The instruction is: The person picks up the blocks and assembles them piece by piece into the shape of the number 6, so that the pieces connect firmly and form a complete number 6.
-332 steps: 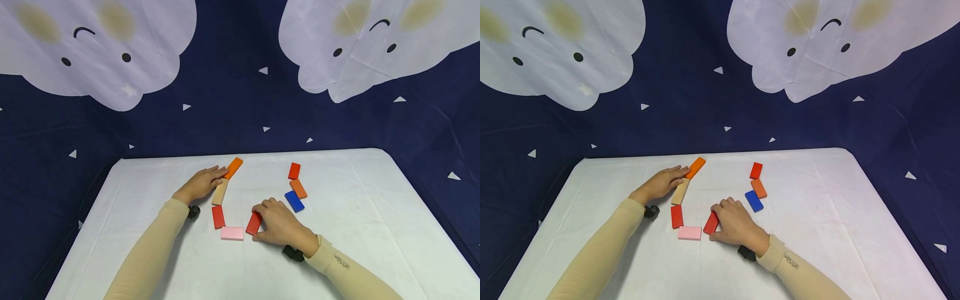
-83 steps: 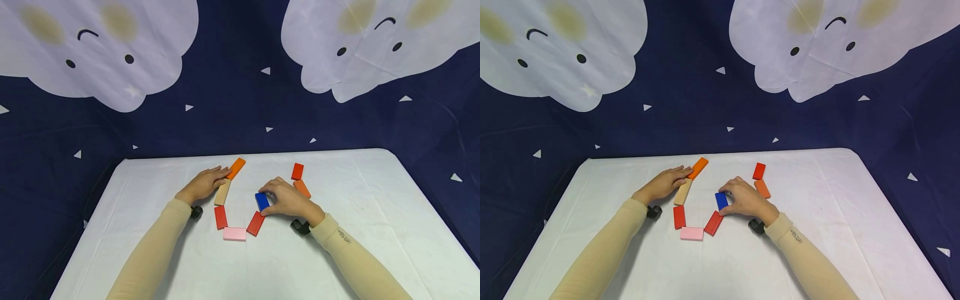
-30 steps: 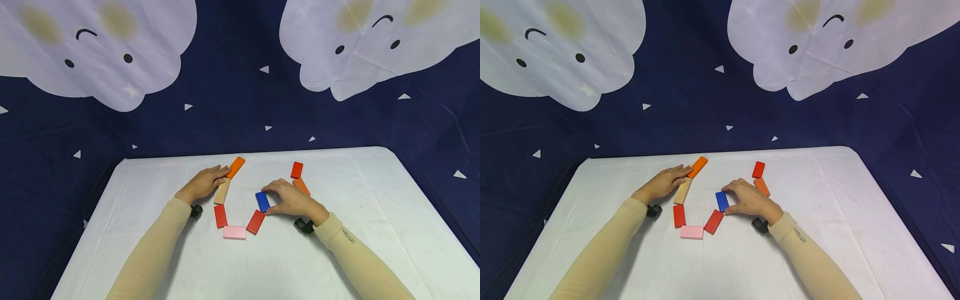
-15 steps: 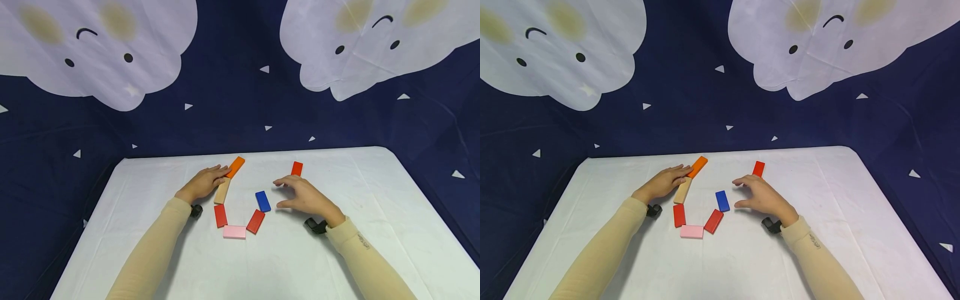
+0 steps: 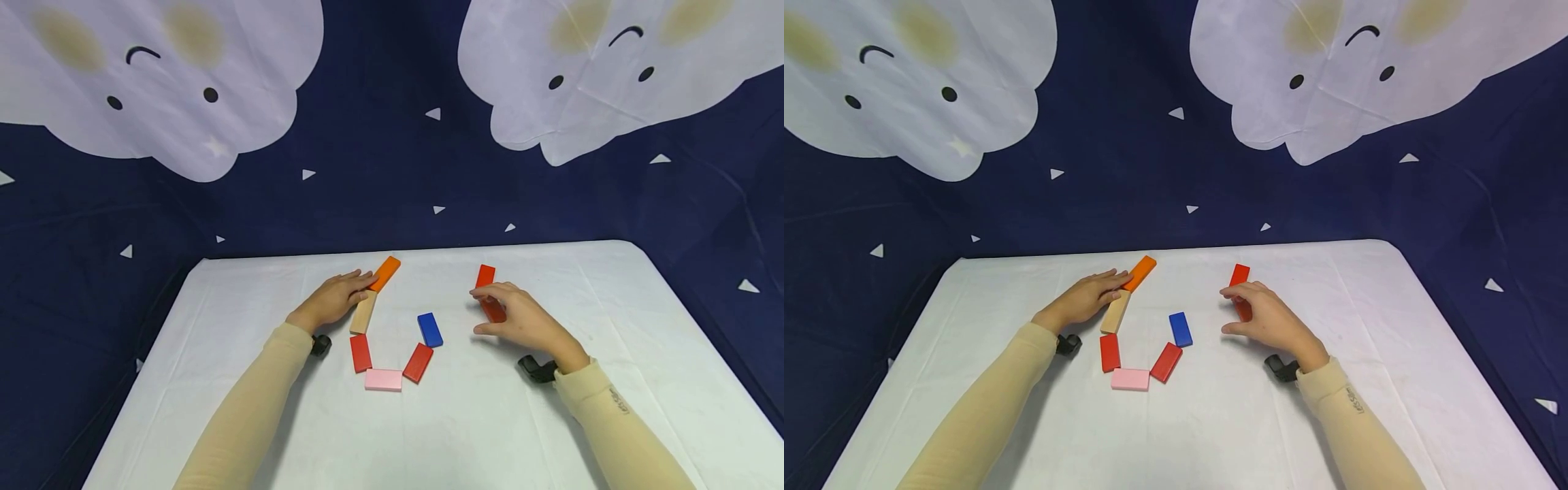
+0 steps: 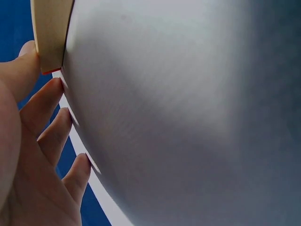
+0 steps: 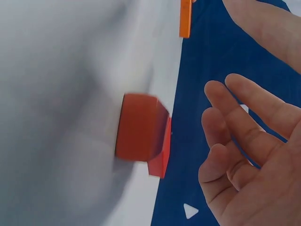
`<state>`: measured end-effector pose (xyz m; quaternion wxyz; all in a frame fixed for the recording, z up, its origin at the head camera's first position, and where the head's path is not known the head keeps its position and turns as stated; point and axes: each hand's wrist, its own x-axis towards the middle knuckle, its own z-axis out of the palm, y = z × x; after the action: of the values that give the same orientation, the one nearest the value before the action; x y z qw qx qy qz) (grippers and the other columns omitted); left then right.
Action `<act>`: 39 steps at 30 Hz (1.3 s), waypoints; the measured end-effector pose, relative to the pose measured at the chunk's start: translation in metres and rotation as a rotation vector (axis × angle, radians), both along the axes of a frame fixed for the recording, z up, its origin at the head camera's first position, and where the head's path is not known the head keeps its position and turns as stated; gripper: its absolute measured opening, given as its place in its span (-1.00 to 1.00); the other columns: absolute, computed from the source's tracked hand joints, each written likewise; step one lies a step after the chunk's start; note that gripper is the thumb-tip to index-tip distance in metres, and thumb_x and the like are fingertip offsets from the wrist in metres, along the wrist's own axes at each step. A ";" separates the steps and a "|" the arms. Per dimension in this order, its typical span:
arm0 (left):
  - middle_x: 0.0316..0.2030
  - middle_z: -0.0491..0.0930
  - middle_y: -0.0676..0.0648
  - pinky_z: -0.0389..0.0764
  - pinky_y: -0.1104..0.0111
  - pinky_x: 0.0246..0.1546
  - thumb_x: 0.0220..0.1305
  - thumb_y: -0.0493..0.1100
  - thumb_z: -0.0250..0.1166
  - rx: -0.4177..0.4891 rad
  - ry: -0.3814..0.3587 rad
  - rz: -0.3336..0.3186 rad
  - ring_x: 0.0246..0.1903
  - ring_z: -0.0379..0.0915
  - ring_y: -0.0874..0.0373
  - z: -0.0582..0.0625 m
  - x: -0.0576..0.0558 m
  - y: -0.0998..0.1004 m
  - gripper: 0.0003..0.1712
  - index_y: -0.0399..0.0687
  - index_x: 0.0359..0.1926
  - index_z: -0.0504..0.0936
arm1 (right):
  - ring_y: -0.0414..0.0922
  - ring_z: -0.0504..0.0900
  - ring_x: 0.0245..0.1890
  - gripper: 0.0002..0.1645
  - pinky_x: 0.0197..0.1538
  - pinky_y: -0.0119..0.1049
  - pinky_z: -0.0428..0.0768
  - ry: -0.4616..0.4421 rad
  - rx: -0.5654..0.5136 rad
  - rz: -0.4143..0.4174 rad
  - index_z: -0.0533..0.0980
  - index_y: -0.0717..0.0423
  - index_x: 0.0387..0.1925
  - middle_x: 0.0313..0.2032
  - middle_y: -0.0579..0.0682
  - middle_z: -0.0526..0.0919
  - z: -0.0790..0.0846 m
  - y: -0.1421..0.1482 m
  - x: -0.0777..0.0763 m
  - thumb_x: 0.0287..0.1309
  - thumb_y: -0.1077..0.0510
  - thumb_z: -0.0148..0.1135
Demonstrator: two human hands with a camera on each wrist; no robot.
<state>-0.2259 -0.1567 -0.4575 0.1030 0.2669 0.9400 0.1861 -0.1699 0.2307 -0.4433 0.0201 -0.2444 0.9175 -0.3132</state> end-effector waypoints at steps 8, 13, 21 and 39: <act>0.49 0.23 -0.03 0.02 -0.02 0.50 0.58 0.01 0.03 -0.002 -0.011 0.010 0.50 0.04 -0.03 0.001 0.001 0.000 -0.43 0.04 0.52 0.28 | 0.04 0.51 0.06 -0.23 0.15 0.07 0.48 -0.017 0.004 -0.059 0.57 0.06 0.22 0.06 0.01 0.63 0.001 0.012 -0.003 -0.06 0.00 0.63; 0.49 0.23 -0.03 0.02 -0.03 0.50 0.58 0.00 0.04 -0.003 -0.014 0.010 0.50 0.04 -0.03 0.003 0.002 0.001 -0.42 0.05 0.52 0.28 | 0.06 0.47 0.12 -0.23 0.20 0.13 0.43 -0.033 0.018 -0.096 0.55 0.02 0.23 0.11 0.06 0.61 -0.001 0.018 -0.004 -0.05 0.01 0.63; 0.49 0.22 -0.03 0.02 0.00 0.51 0.58 0.00 0.04 -0.003 -0.019 0.014 0.51 0.03 -0.03 0.002 0.001 0.000 -0.42 0.06 0.52 0.27 | 0.13 0.42 0.20 -0.23 0.24 0.20 0.39 -0.042 0.035 -0.130 0.54 0.13 0.23 0.19 0.15 0.56 -0.005 0.023 -0.005 -0.03 0.02 0.60; 0.50 0.21 -0.02 0.01 -0.01 0.51 0.58 0.01 0.03 0.008 -0.023 0.017 0.51 0.02 -0.02 0.000 0.001 0.000 -0.43 0.07 0.52 0.28 | 0.11 0.41 0.19 -0.15 0.26 0.16 0.42 -0.072 0.099 -0.118 0.50 0.13 0.28 0.21 0.15 0.55 -0.015 0.027 -0.009 -0.06 0.00 0.61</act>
<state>-0.2251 -0.1565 -0.4571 0.1114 0.2572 0.9402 0.1936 -0.1785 0.2574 -0.4586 0.0464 -0.1772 0.9434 -0.2766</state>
